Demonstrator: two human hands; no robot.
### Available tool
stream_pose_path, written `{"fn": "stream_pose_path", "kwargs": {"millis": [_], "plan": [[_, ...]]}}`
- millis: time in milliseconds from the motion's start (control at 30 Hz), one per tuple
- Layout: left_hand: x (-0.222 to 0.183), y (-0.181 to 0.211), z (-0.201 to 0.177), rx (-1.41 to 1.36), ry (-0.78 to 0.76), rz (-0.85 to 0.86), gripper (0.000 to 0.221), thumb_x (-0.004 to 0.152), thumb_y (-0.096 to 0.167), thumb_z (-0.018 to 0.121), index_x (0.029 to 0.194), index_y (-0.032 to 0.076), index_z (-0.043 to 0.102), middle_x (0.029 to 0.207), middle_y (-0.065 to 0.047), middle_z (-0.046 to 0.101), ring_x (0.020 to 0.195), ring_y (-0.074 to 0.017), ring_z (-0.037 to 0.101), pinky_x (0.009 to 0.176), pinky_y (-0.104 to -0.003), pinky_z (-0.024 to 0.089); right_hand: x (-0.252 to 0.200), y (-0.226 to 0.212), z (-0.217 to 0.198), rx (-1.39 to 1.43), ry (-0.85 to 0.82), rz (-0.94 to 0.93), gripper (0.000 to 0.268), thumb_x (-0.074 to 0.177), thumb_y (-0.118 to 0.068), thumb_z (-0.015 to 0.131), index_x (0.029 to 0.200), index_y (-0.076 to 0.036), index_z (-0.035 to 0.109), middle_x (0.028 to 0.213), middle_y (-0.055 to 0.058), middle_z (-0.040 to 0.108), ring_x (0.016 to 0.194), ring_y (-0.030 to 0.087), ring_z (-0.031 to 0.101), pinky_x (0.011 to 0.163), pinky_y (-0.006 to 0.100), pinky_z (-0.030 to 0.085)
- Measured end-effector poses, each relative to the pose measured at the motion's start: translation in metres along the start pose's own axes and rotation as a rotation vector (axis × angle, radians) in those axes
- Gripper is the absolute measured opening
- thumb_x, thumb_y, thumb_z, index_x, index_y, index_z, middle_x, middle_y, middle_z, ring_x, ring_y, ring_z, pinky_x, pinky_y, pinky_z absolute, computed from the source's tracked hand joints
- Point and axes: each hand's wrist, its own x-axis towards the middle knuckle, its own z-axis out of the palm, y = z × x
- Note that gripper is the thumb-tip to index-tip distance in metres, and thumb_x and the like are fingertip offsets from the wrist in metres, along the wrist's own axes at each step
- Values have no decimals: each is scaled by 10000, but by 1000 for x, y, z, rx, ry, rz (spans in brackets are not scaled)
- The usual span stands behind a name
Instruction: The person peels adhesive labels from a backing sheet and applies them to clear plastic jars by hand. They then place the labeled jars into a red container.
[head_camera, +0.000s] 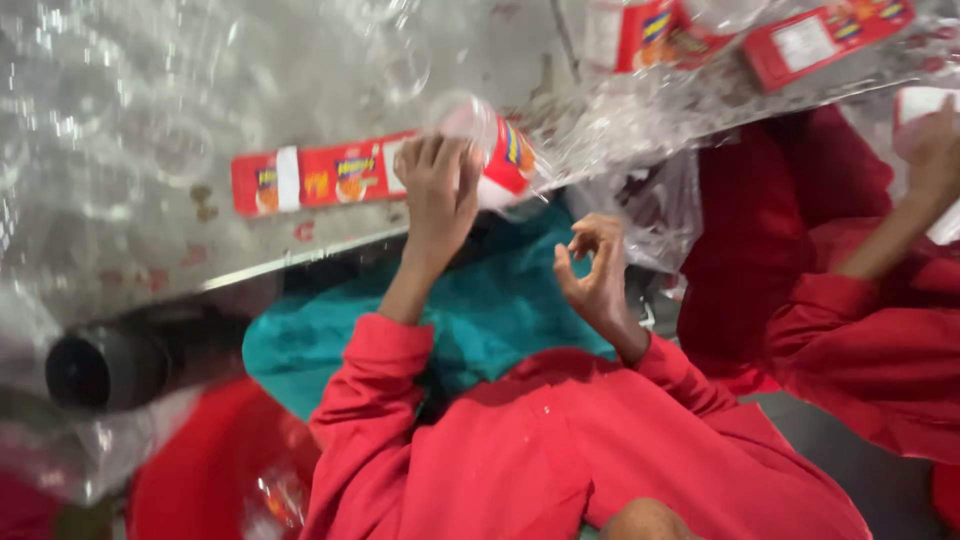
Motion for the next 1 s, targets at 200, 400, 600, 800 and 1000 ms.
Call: {"fn": "stream_pose_path", "kwargs": {"millis": [200,400,600,800,1000], "plan": [[112,-20,74,102,-134,129,199,962,123,683,1161,127,670,1064,-104,635,1121,-352,570,1008,-496,439,-4,6,-13,-15,-78,59,382,865,26,741,1200,-63,581,1111,105,564,787,169,593,701,300,496],[82,-36,58,-37,-127,92,569,891,177,789,1382,69,523,1396,-226,528,1319,-424,499,1099,-485,451,-6,11,-24,10,-147,127,313,875,3,740,1159,-91,645,1119,85,600,791,163,613,689,295,501],[36,-96,2,-35,-673,7,981,549,189,935,1405,8,491,1336,-274,534,1201,-470,514,966,-484,443,-12,18,-12,68,-255,152,257,882,13,720,1118,-82,684,1139,69,627,852,163,653,720,291,521],[35,-125,9,-127,-711,-115,801,547,145,905,1288,82,606,1245,-180,672,1143,-374,633,954,-436,500,-10,9,-2,59,-288,104,221,876,-4,715,1085,-73,686,1150,76,635,919,187,689,730,297,551],[14,-148,14,-87,-659,-95,206,932,180,756,1132,129,763,1330,-125,719,1144,-311,720,997,-356,567,-7,4,-5,-23,-324,162,189,886,-53,732,1066,-99,695,1128,61,660,913,218,695,704,317,546]]}}
